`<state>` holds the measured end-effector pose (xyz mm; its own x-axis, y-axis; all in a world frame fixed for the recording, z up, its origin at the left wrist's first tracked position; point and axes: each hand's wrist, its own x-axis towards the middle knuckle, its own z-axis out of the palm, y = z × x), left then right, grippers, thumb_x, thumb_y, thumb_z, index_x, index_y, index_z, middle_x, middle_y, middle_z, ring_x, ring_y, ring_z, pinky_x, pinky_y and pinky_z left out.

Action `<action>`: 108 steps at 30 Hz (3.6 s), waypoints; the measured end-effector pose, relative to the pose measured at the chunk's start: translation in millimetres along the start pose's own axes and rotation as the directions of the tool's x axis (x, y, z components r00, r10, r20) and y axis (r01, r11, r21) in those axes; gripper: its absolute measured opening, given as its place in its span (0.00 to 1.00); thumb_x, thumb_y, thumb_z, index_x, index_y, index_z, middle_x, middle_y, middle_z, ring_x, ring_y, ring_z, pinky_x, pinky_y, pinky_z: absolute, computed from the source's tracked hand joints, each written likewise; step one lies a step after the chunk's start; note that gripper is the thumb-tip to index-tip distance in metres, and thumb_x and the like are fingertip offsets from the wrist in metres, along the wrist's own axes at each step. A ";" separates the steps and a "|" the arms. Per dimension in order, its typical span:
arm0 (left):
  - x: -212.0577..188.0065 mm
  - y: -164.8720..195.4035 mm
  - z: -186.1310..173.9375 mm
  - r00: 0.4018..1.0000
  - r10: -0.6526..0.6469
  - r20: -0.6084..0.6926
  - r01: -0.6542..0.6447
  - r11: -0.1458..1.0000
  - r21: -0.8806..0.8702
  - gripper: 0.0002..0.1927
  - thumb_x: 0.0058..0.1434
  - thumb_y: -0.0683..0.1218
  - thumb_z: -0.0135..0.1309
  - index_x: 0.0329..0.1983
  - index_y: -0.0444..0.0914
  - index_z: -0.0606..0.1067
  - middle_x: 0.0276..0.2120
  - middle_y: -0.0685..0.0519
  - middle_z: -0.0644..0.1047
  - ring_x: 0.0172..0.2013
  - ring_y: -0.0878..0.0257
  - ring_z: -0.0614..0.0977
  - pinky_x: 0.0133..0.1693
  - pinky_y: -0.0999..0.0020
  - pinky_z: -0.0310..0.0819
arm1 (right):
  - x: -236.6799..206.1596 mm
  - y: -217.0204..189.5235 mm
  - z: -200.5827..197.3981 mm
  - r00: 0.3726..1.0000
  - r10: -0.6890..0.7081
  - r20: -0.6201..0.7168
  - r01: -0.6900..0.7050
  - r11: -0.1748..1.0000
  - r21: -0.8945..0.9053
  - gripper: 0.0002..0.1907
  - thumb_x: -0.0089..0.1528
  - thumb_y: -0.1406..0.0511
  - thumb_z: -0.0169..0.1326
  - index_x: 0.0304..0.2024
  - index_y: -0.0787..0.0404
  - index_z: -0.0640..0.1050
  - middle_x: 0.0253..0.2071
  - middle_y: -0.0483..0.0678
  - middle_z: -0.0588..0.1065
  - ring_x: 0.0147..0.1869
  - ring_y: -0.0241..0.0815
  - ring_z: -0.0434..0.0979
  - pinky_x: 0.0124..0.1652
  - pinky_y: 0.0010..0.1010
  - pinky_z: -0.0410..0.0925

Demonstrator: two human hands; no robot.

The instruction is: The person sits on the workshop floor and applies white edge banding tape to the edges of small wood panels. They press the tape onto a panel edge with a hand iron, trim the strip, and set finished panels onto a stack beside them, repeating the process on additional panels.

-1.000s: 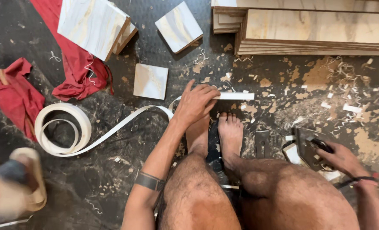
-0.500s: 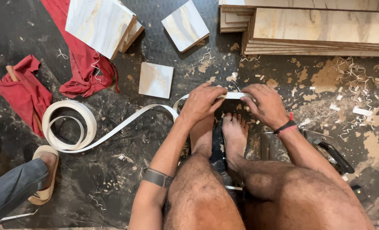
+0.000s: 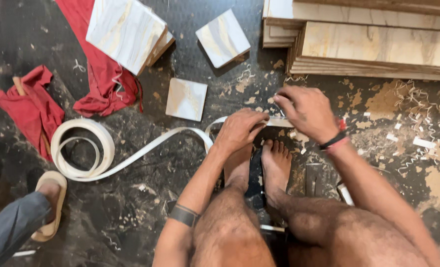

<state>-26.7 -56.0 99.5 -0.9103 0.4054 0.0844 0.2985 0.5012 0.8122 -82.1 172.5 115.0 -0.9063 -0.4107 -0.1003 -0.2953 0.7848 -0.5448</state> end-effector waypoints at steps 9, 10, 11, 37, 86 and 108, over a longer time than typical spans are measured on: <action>2.3 -15.0 6.0 0.999 0.031 -0.005 -0.031 0.999 0.020 0.17 0.61 0.45 0.60 0.54 0.38 0.78 0.47 0.45 0.81 0.50 0.46 0.79 0.54 0.53 0.70 | 15.9 -7.2 42.4 0.992 0.129 0.004 -0.129 0.990 0.057 0.22 0.69 0.49 0.47 0.39 0.59 0.80 0.35 0.58 0.79 0.41 0.63 0.79 0.42 0.52 0.70; 0.2 -17.1 5.6 0.999 0.045 -0.030 -0.045 0.999 -0.004 0.19 0.61 0.46 0.60 0.55 0.38 0.77 0.48 0.45 0.80 0.51 0.46 0.78 0.55 0.52 0.69 | 17.0 -5.6 39.4 0.994 0.100 0.043 -0.105 0.979 0.173 0.22 0.68 0.49 0.47 0.39 0.59 0.80 0.35 0.60 0.79 0.40 0.65 0.78 0.40 0.53 0.70; -4.7 -19.0 5.8 0.998 0.030 -0.048 -0.032 0.999 -0.040 0.21 0.62 0.48 0.61 0.57 0.37 0.76 0.50 0.44 0.79 0.52 0.46 0.77 0.56 0.52 0.68 | 18.0 -5.2 36.9 0.990 0.127 0.063 -0.136 0.974 0.179 0.22 0.69 0.49 0.47 0.38 0.59 0.80 0.34 0.59 0.79 0.40 0.65 0.78 0.39 0.53 0.69; -19.2 -47.6 63.8 0.989 -0.148 -0.015 0.147 0.988 -0.047 0.16 0.50 0.47 0.64 0.42 0.41 0.81 0.47 0.51 0.81 0.54 0.52 0.78 0.58 0.54 0.65 | 1.6 -25.5 39.1 0.998 -0.025 -0.060 0.004 0.945 -0.326 0.22 0.67 0.46 0.52 0.36 0.55 0.82 0.30 0.50 0.79 0.36 0.50 0.78 0.42 0.47 0.60; -2.6 -20.4 43.0 0.996 -0.066 0.052 0.062 0.996 0.067 0.15 0.55 0.49 0.66 0.45 0.43 0.80 0.44 0.55 0.80 0.51 0.55 0.77 0.62 0.50 0.56 | -102.4 26.1 11.8 0.861 0.478 -0.176 -0.441 0.872 0.211 0.09 0.61 0.61 0.65 0.35 0.60 0.81 0.32 0.47 0.80 0.31 0.38 0.79 0.31 0.28 0.72; 0.6 -18.8 41.7 0.988 -0.131 0.077 0.125 0.989 0.073 0.16 0.54 0.49 0.67 0.46 0.44 0.81 0.44 0.54 0.82 0.50 0.57 0.79 0.64 0.48 0.54 | -88.8 75.0 16.3 0.810 0.576 0.108 -0.532 0.645 0.548 0.12 0.67 0.69 0.48 0.47 0.59 0.82 0.39 0.48 0.82 0.41 0.41 0.83 0.40 0.34 0.75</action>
<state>-20.9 -33.3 60.2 -0.9165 0.3943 -0.0673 0.2024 0.6023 0.7722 -18.9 260.3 69.5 -0.8715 0.0692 -0.4855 0.4576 0.4706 -0.7544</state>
